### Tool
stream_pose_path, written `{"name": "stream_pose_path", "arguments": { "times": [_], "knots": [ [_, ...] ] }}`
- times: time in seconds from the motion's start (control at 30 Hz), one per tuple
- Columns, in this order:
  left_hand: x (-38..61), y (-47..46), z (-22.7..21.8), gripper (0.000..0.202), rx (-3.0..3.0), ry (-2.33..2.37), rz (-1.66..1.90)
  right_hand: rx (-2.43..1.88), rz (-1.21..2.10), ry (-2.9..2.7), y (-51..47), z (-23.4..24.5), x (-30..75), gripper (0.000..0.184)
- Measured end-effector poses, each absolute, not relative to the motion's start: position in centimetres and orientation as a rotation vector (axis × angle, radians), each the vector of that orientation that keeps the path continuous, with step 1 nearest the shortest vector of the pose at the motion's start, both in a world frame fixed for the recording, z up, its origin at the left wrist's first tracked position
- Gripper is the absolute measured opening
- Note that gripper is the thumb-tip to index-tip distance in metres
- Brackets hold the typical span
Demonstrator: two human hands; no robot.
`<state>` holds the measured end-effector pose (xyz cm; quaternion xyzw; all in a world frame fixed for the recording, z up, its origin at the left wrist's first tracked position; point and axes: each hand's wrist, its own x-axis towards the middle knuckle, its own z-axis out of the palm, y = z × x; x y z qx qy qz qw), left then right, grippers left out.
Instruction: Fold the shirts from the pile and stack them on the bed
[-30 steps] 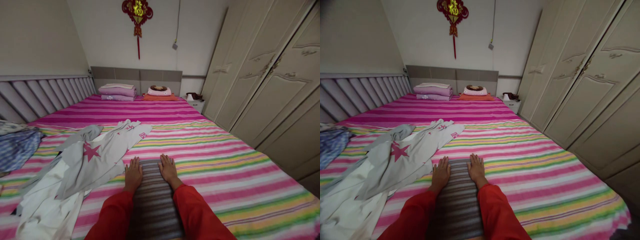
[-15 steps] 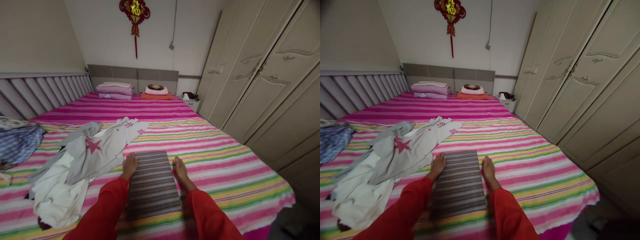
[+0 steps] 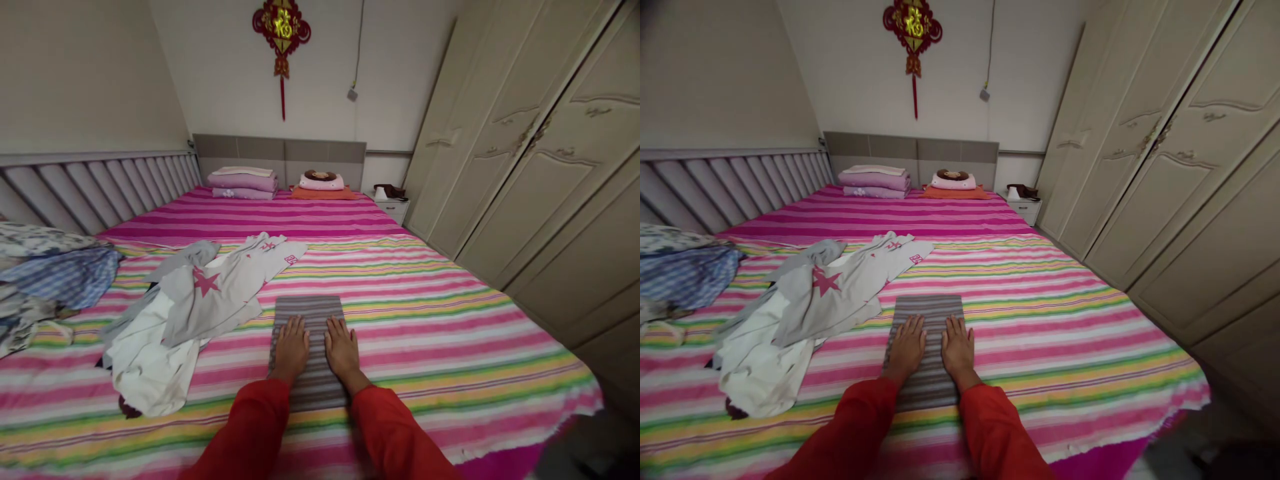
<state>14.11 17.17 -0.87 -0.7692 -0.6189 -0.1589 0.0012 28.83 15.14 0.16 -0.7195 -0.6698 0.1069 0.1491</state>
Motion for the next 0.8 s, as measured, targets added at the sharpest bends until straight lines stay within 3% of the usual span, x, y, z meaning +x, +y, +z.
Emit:
{"name": "stream_pose_path", "arguments": {
  "times": [0.47,0.8],
  "knots": [
    [8.6,15.0,-0.4,0.052,-2.16,-2.259,-0.478,-2.219,0.295,-1.679,11.6,-0.6,32.3,0.054],
    [13.6,8.7,-2.6,0.049,-2.485,-1.828,-0.515,-1.896,0.125,-1.976,7.3,-2.9,26.5,0.05]
  ]
}}
